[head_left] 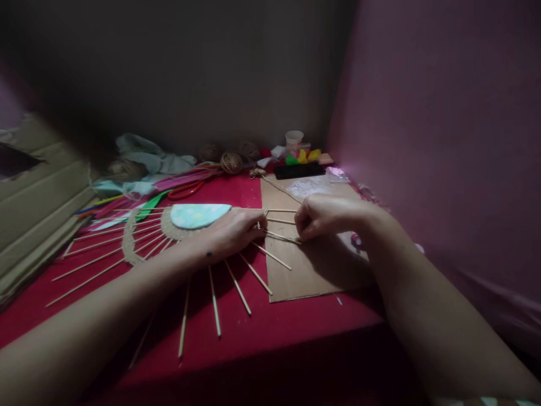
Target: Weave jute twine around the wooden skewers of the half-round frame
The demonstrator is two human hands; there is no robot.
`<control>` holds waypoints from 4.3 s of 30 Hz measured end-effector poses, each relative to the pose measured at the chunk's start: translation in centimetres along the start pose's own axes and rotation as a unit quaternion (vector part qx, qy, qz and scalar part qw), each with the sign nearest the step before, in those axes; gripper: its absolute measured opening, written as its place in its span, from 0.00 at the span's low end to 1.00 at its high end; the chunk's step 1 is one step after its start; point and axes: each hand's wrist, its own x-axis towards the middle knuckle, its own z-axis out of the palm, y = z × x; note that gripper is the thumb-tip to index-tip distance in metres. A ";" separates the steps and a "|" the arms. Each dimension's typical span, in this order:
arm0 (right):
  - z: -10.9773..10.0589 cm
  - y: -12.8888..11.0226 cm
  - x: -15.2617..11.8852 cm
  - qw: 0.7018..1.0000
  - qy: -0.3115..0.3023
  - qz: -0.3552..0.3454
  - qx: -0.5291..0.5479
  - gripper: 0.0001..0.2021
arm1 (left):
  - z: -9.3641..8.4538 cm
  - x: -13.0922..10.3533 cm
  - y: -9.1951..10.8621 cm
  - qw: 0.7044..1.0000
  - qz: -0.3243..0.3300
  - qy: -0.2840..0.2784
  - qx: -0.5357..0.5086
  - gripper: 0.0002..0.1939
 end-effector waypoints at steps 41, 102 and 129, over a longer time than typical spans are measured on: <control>1.4 0.6 2.1 0.953 0.244 0.079 -0.162 0.12 | -0.9 0.8 -0.3 0.999 -0.002 -0.032 0.017 0.09; 0.7 1.1 2.2 0.936 0.219 0.249 -0.117 0.10 | 1.7 6.0 -3.3 0.994 0.003 0.081 0.077 0.09; 1.8 -0.3 7.3 0.895 0.402 0.163 -0.102 0.09 | 0.7 4.7 -1.9 0.979 -0.058 0.082 -0.176 0.21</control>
